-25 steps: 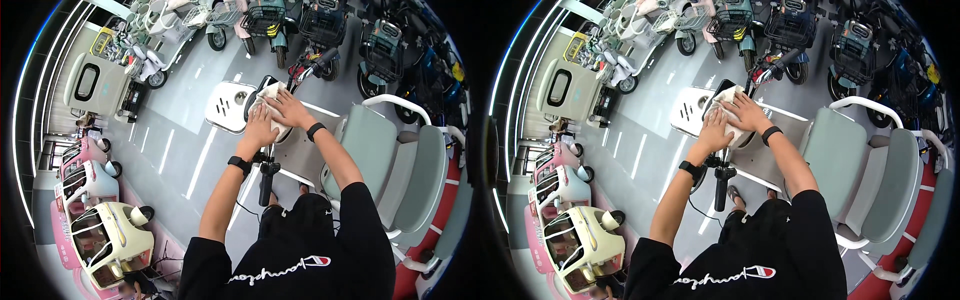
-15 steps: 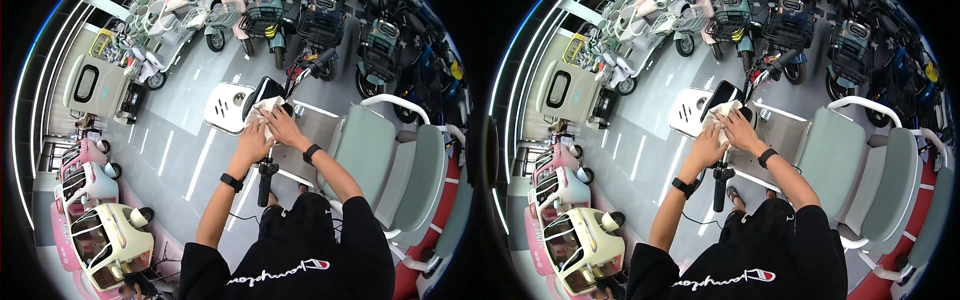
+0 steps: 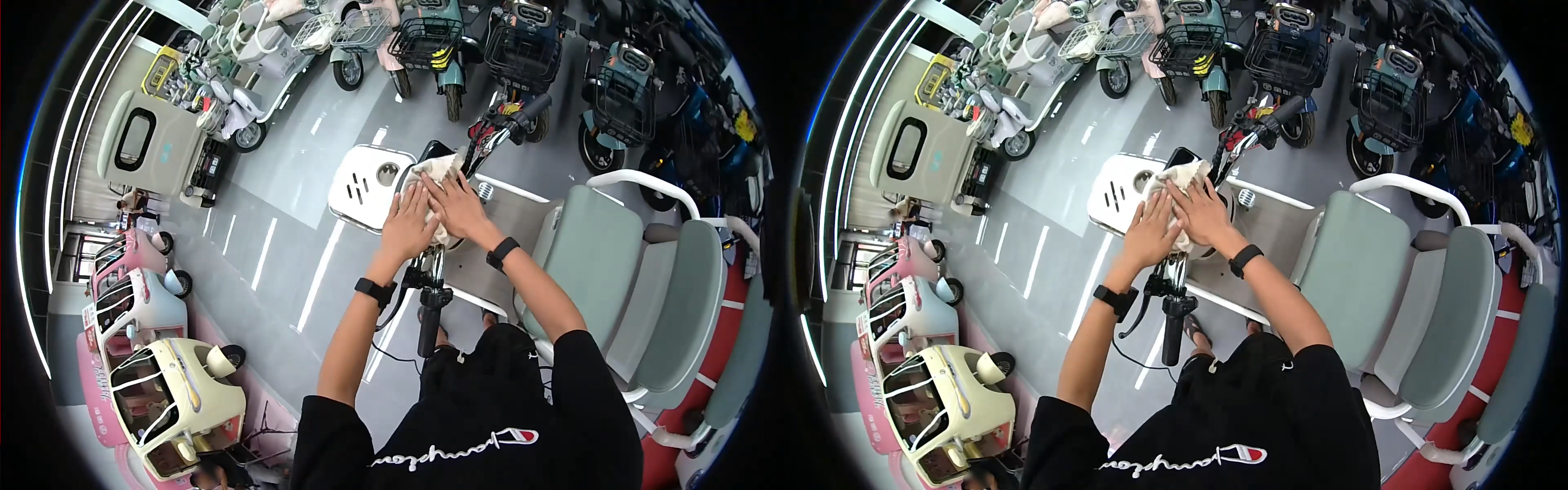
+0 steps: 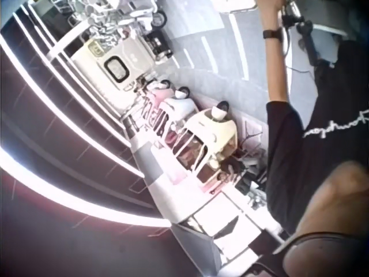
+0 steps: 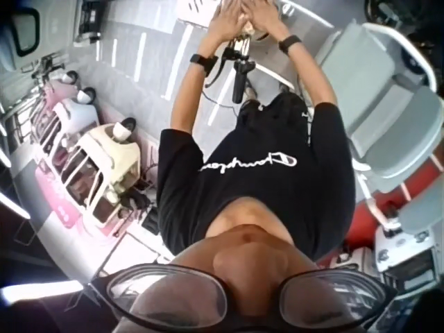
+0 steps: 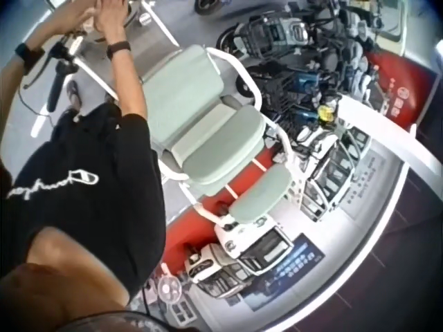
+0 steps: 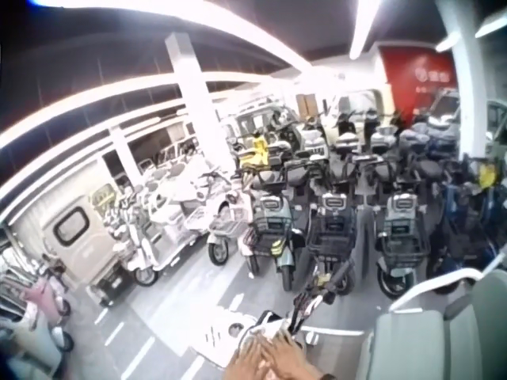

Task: Cleaning and detailing various electric scooters and motorcycles in a showroom using a white cloth.

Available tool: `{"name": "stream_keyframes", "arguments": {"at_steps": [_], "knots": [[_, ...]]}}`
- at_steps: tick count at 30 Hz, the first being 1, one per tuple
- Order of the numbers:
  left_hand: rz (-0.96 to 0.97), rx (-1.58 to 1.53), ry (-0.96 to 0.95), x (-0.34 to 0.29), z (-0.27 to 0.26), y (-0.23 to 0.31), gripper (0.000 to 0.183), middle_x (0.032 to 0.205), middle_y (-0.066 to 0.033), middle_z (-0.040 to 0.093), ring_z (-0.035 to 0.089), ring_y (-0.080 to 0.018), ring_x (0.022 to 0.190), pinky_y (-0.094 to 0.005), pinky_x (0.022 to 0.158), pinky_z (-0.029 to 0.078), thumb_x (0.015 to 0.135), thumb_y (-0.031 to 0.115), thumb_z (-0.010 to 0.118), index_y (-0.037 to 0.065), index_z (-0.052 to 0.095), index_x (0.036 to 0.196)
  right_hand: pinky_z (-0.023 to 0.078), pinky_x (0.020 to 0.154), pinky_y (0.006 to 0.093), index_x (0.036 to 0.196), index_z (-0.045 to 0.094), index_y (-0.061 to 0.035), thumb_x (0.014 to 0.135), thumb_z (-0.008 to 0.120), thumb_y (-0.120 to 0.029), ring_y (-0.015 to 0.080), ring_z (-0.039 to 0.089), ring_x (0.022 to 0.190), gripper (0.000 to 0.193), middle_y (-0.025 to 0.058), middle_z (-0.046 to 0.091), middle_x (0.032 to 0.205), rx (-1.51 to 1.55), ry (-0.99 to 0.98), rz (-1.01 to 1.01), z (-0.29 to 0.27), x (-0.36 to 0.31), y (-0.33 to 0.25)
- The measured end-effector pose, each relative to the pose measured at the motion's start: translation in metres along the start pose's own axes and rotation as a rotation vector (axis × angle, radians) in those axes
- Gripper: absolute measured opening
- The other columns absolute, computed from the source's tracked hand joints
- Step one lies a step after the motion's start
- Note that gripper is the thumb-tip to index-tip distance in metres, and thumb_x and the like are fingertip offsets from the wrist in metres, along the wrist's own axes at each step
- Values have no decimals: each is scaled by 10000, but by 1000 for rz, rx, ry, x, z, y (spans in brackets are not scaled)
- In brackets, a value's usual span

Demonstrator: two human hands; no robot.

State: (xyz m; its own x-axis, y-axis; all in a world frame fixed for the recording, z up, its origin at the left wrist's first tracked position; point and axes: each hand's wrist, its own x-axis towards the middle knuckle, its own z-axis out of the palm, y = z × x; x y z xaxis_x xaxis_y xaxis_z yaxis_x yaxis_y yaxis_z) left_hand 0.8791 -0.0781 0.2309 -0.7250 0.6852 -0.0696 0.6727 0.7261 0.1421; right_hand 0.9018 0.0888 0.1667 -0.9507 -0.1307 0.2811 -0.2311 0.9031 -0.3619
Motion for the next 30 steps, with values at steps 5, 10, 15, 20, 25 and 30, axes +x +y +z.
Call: {"name": "stream_keyframes", "arguments": {"at_steps": [5, 10, 15, 20, 25, 30], "knots": [[8, -7, 65, 32, 1, -2, 704, 1590, -201, 304, 230, -307, 1505, -446, 1228, 149, 1003, 438, 404, -31, 307, 1519, 213, 1189, 504, 1587, 209, -142, 1012, 429, -317, 372, 446, 1346, 640, 225, 551, 1316, -68, 53, 47, -1, 22, 12], [19, 27, 60, 15, 3, 4, 706, 1578, -224, 315, 251, -327, 1494, -441, 1227, 160, 988, 419, 422, -55, 324, 1502, 219, 1185, 506, 1582, 222, -126, 1014, 434, -309, 384, 455, 1332, 632, 232, 537, 1335, -15, 54, 35, 0, 5, 1], [-54, -229, -58, -40, 0, 19, 644, 1511, -251, 411, 354, -346, 1443, -456, 1210, 215, 1009, 391, 397, -74, 399, 1454, 181, 1216, 483, 1580, 210, -106, 1063, 294, -366, 452, 340, 1409, 585, 287, 388, 1493, 428, -91, 9, 9, -49, -25], [1, -123, 27, -46, -2, 10, 610, 1492, -220, 452, 378, -303, 1434, -464, 1204, 231, 997, 351, 398, -77, 432, 1430, 183, 1214, 491, 1587, 175, -101, 1043, 305, -400, 484, 311, 1420, 634, 336, 359, 1493, 381, -346, 150, -15, -31, -42], [79, 15, 80, -20, 6, -1, 646, 1514, -178, 443, 361, -259, 1450, -456, 1222, 189, 931, 351, 465, -55, 444, 1433, 162, 1219, 497, 1599, 112, -132, 1052, 292, -393, 510, 287, 1416, 632, 376, 337, 1479, 412, -263, 94, 4, -17, -9], [26, 68, -112, 33, -17, 1, 690, 1604, -124, 314, 254, -246, 1501, -452, 1236, 136, 934, 380, 465, 32, 348, 1519, 154, 1213, 503, 1604, 121, -169, 1066, 258, -378, 538, 254, 1406, 593, 373, 337, 1460, 496, -207, 169, -2, 19, 22]]}}
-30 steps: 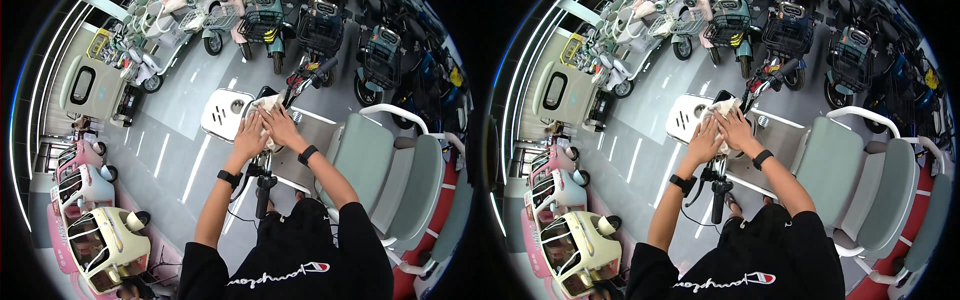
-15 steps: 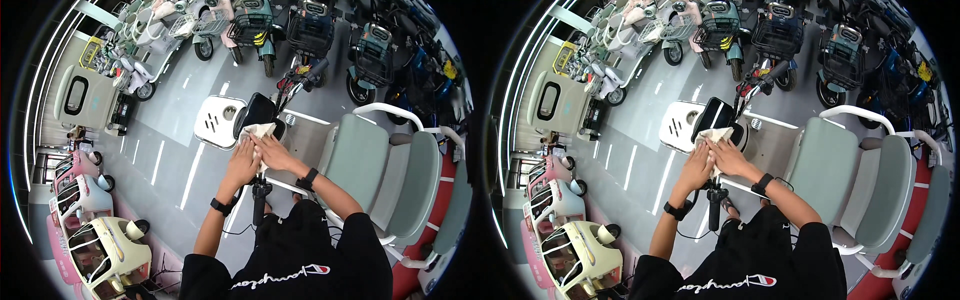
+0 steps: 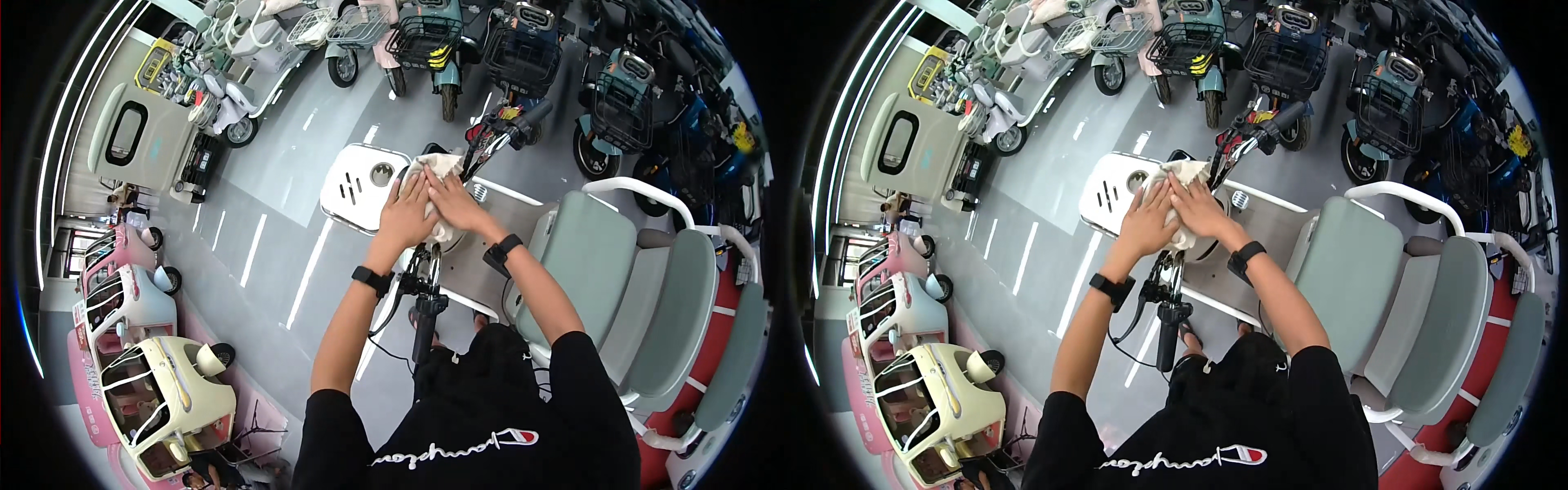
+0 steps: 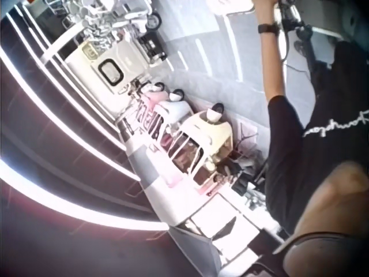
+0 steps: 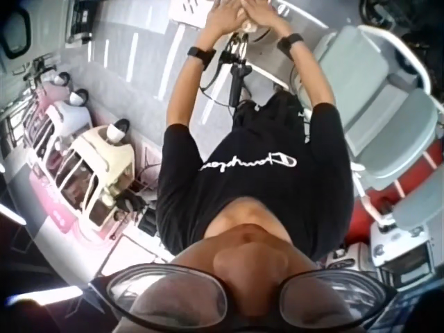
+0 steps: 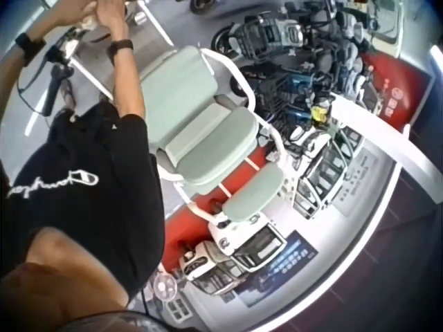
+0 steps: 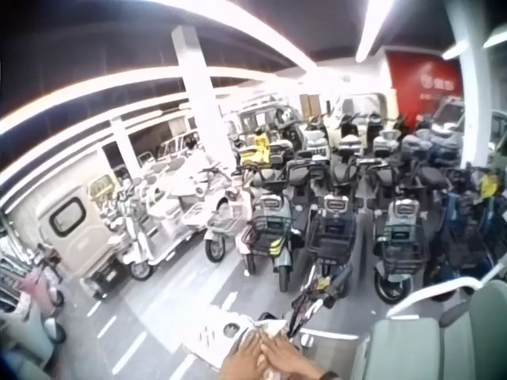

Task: Cleaning and detailing various electric scooters and motorcycles in a showroom using a white cloth.

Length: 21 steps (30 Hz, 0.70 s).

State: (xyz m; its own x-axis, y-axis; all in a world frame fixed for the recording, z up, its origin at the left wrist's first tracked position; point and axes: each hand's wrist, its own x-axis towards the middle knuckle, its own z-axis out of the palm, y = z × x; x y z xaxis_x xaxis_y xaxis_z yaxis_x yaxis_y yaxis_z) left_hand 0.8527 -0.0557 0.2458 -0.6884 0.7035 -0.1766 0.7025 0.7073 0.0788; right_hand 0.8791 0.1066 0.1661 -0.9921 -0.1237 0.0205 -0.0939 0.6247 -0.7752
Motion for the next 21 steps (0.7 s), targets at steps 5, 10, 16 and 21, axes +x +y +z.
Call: {"name": "stream_keyframes", "arguments": {"at_steps": [5, 10, 16, 21], "knots": [[-36, -93, -34, 4, 3, -6, 689, 1624, -115, 271, 208, -245, 1516, -452, 1238, 117, 959, 394, 442, 42, 313, 1537, 155, 1211, 491, 1600, 167, -179, 1064, 249, -409, 516, 220, 1436, 588, 328, 299, 1524, 99, 24, 28, 4, 3, -5], [-8, -99, -93, -48, 23, 10, 645, 1609, -145, 293, 218, -269, 1511, -454, 1231, 138, 984, 364, 420, 11, 339, 1517, 172, 1199, 511, 1591, 205, -163, 1059, 281, -405, 470, 249, 1447, 590, 294, 318, 1535, 83, -3, 46, 33, -52, -16], [-54, -189, 22, -67, 28, 29, 615, 1526, -181, 427, 333, -281, 1463, -437, 1233, 141, 992, 367, 373, -42, 433, 1448, 161, 1201, 534, 1583, 239, -156, 1068, 247, -412, 430, 270, 1455, 575, 252, 380, 1512, 82, 104, 205, 52, -88, -26], [-22, -44, -129, -13, 20, 30, 666, 1537, -198, 403, 317, -270, 1472, -414, 1238, 135, 975, 404, 375, -46, 407, 1464, 178, 1194, 539, 1600, 136, -191, 1063, 268, -434, 409, 266, 1464, 604, 232, 393, 1508, -193, 257, 209, 62, -58, 3]]}}
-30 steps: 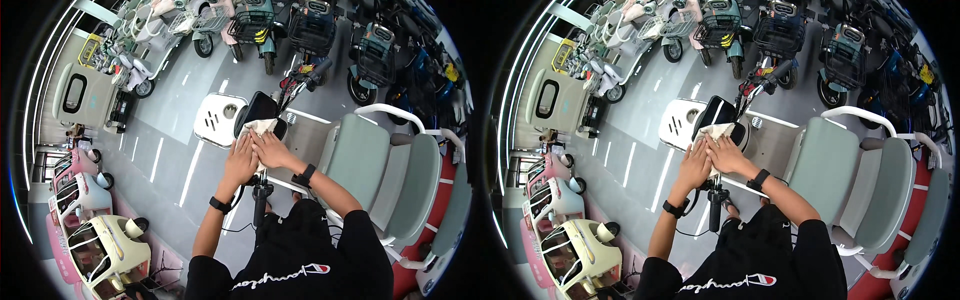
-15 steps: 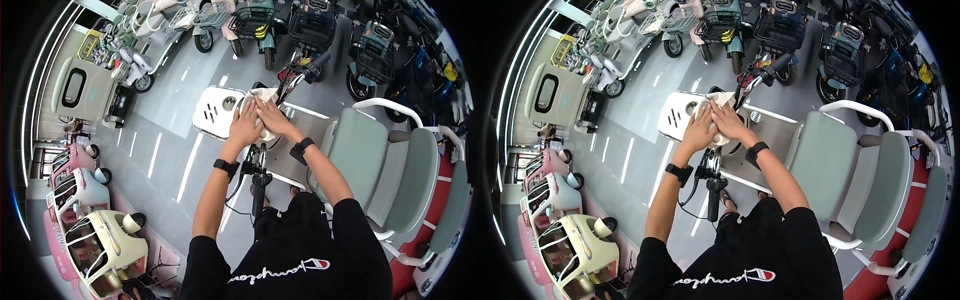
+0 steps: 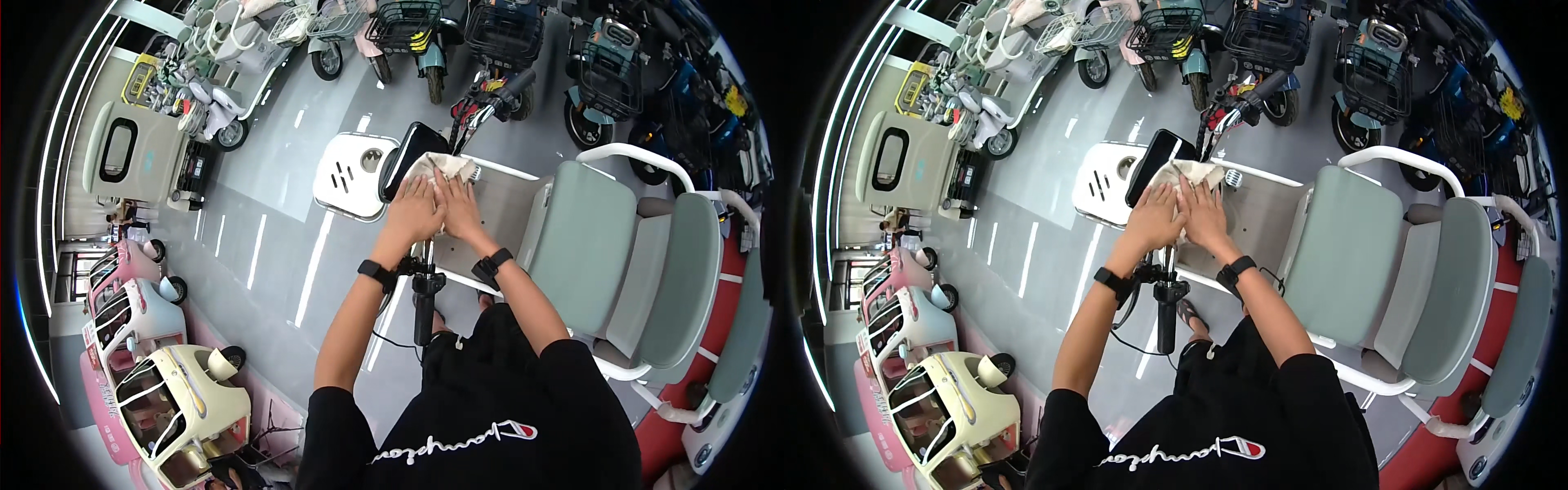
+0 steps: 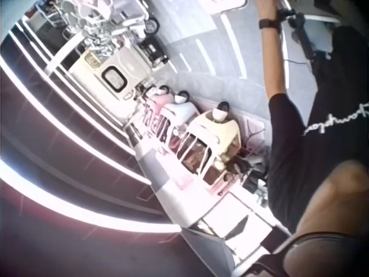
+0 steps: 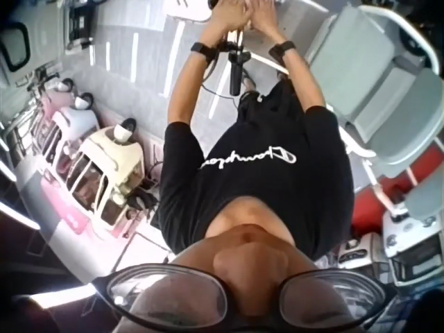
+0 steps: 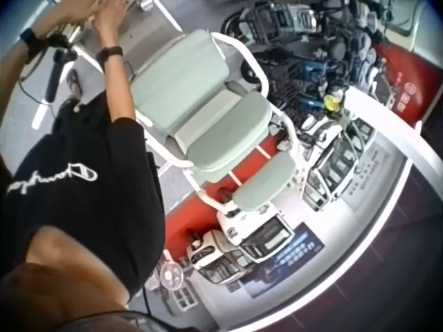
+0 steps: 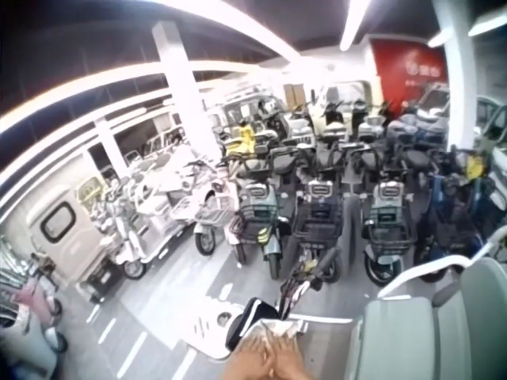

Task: Cleaning and detailing various electric scooters and motorcycles in a showroom using a white cloth.

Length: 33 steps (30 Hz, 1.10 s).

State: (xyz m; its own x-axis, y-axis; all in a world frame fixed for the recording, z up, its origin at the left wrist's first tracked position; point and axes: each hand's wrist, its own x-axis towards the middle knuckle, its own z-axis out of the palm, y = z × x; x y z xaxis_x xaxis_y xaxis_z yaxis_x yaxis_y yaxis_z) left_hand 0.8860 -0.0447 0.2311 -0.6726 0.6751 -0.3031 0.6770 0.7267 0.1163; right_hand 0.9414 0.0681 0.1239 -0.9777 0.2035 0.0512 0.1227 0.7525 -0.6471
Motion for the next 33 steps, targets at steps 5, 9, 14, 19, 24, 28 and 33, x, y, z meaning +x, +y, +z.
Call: {"name": "stream_keyframes", "arguments": {"at_steps": [5, 9, 14, 19, 24, 28, 33], "knots": [[70, -1, 14, 10, 0, -5, 723, 1568, -201, 350, 275, -267, 1490, -400, 1242, 121, 952, 448, 407, -37, 371, 1487, 163, 1189, 564, 1598, 158, -211, 1054, 292, -443, 420, 240, 1470, 606, 236, 387, 1510, 71, -55, 42, -15, 19, 16], [69, -98, -73, -13, -1, -9, 720, 1569, -202, 346, 278, -283, 1487, -400, 1240, 132, 951, 461, 447, -16, 384, 1487, 194, 1187, 538, 1571, 274, -175, 1040, 357, -436, 443, 266, 1451, 597, 240, 398, 1504, 57, -80, -29, -19, 8, 14], [26, -216, -5, -54, -9, -9, 691, 1491, -226, 450, 416, -354, 1392, -433, 1177, 289, 960, 484, 495, -33, 476, 1418, 395, 1081, 414, 1478, 447, -114, 1017, 479, -354, 396, 494, 1304, 521, 222, 540, 1383, 545, -157, -37, -35, -22, -10], [-55, -398, 46, -102, -14, -6, 712, 1496, -252, 429, 435, -400, 1363, -422, 1144, 338, 970, 474, 517, -45, 422, 1448, 493, 960, 394, 1335, 606, -104, 941, 592, -326, 355, 625, 1128, 452, 163, 654, 1244, 454, -146, -172, -68, -37, -47], [-26, -508, 228, -149, 10, 5, 697, 1577, -231, 305, 342, -397, 1427, -433, 1156, 319, 979, 374, 541, -20, 319, 1509, 524, 861, 425, 1251, 660, -107, 884, 658, -298, 341, 646, 984, 414, 124, 665, 1051, 320, -121, -261, -88, -64, -72], [-78, -508, 256, -168, 11, 12, 693, 1581, -205, 309, 358, -402, 1414, -434, 1141, 343, 962, 342, 566, 6, 320, 1516, 527, 858, 429, 1226, 668, -99, 879, 661, -285, 344, 646, 979, 393, 127, 662, 1066, 253, -96, -303, -86, -65, -75], [-78, -559, 3, -191, -10, -19, 618, 1436, -187, 522, 530, -384, 1267, -439, 1063, 427, 945, 327, 588, 67, 415, 1478, 518, 865, 442, 1236, 650, -81, 900, 647, -257, 382, 637, 989, 380, 178, 653, 1081, 187, -83, -382, -87, -62, -73]]}}
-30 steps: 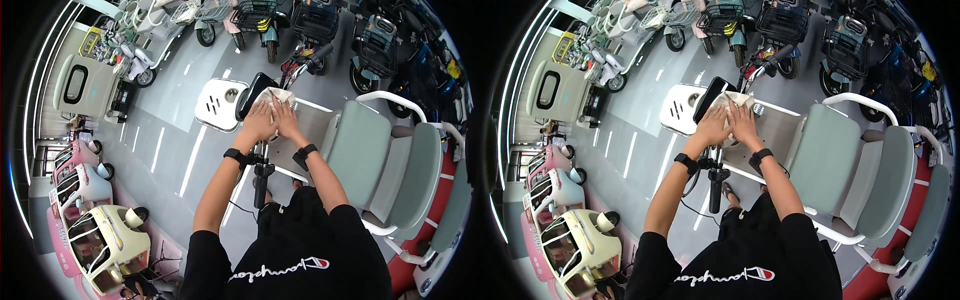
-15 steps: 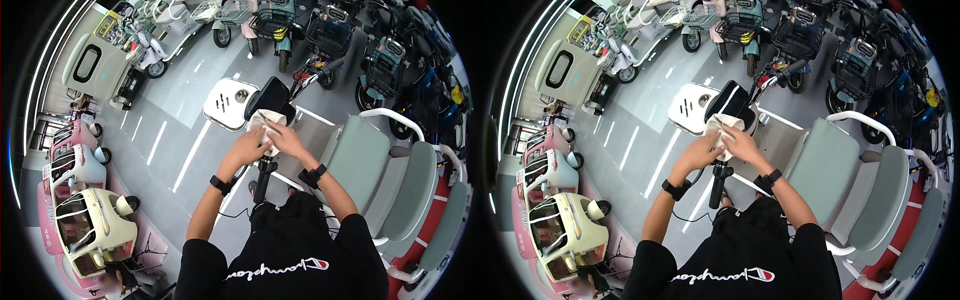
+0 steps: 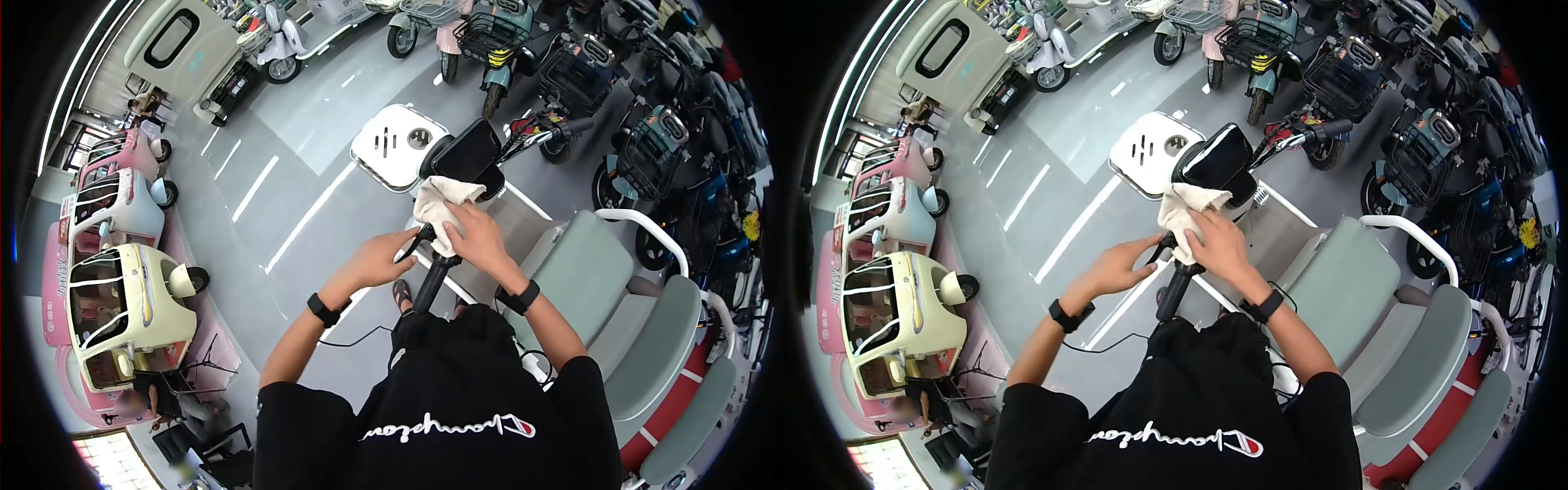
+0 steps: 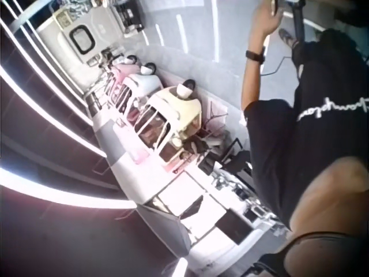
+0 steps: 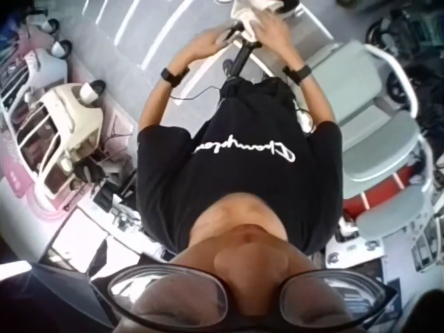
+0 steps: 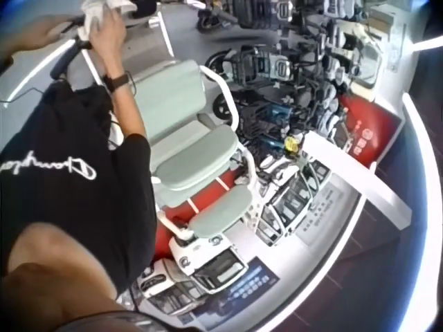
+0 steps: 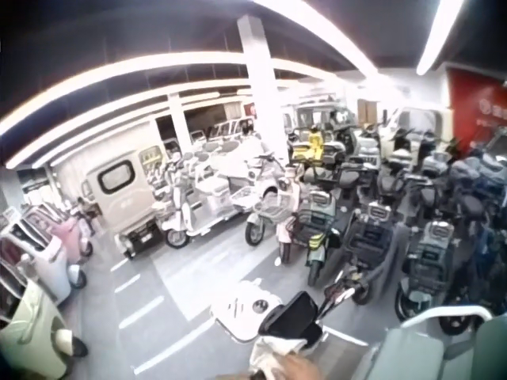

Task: Cleaning and detailing various electric scooters and motorcycles in a showroom using a white cloth.

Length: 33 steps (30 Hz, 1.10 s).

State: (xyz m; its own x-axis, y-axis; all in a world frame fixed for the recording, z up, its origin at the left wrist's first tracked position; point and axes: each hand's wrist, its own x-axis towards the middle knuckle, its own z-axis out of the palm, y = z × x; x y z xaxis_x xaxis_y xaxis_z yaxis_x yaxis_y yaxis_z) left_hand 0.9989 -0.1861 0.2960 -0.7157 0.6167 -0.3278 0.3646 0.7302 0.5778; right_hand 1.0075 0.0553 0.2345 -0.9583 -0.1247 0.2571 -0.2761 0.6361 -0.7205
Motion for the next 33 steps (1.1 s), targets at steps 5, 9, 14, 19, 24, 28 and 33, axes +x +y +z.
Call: {"name": "stream_keyframes", "arguments": {"at_steps": [5, 9, 14, 19, 24, 28, 33], "knots": [[-191, 6, -348, -47, -20, -55, 551, 1271, -152, 658, 601, -361, 1178, -421, 1010, 463, 960, 384, 540, 74, 505, 1414, 521, 866, 442, 1238, 641, -78, 901, 634, -251, 367, 635, 998, 379, 159, 650, 1098, -47, 12, -44, 4, 1, 0], [-396, 225, -537, -101, -18, -119, 519, 1206, -119, 697, 626, -357, 1132, -415, 992, 476, 928, 411, 544, 109, 588, 1348, 513, 871, 448, 1267, 623, -81, 916, 623, -248, 376, 631, 1002, 389, 163, 644, 1106, -22, -27, 1, 3, 2, -4], [-716, 344, -616, -195, 6, -228, 544, 1266, -89, 672, 588, -335, 1210, -431, 1043, 449, 861, 481, 596, 169, 639, 1304, 517, 878, 441, 1245, 635, -85, 909, 625, -256, 361, 632, 1014, 377, 151, 647, 1112, -67, 8, -8, 1, 1, -4], [-941, 414, -607, -306, 7, -292, 510, 1296, -84, 653, 585, -313, 1223, -438, 1041, 459, 825, 476, 603, 200, 673, 1248, 522, 873, 438, 1230, 647, -105, 899, 637, -264, 349, 633, 1017, 368, 136, 655, 1091, -77, 6, 37, 0, 1, -6], [-841, 396, -576, -312, -9, -302, 481, 1238, -113, 675, 609, -328, 1173, -445, 999, 479, 846, 455, 595, 166, 678, 1222, 526, 813, 418, 1212, 671, -109, 905, 627, -187, 353, 649, 952, 321, 147, 667, 1045, -62, 44, 51, 0, -3, -16], [-258, 262, -111, -167, -49, -177, 448, 1218, -169, 659, 613, -384, 1104, -466, 975, 472, 935, 359, 563, 82, 601, 1286, 531, 719, 362, 1136, 713, -73, 883, 612, -41, 344, 673, 798, 274, 164, 682, 904, -94, 91, 125, -3, -28, -30], [328, 25, 178, -50, -42, -54, 505, 1399, -140, 530, 494, -347, 1290, -462, 1084, 397, 910, 194, 600, 82, 499, 1392, 511, 644, 350, 802, 650, -19, 831, 574, 26, 271, 674, 701, 93, 139, 678, 794, 138, 295, 357, -10, -38, -65]]}}
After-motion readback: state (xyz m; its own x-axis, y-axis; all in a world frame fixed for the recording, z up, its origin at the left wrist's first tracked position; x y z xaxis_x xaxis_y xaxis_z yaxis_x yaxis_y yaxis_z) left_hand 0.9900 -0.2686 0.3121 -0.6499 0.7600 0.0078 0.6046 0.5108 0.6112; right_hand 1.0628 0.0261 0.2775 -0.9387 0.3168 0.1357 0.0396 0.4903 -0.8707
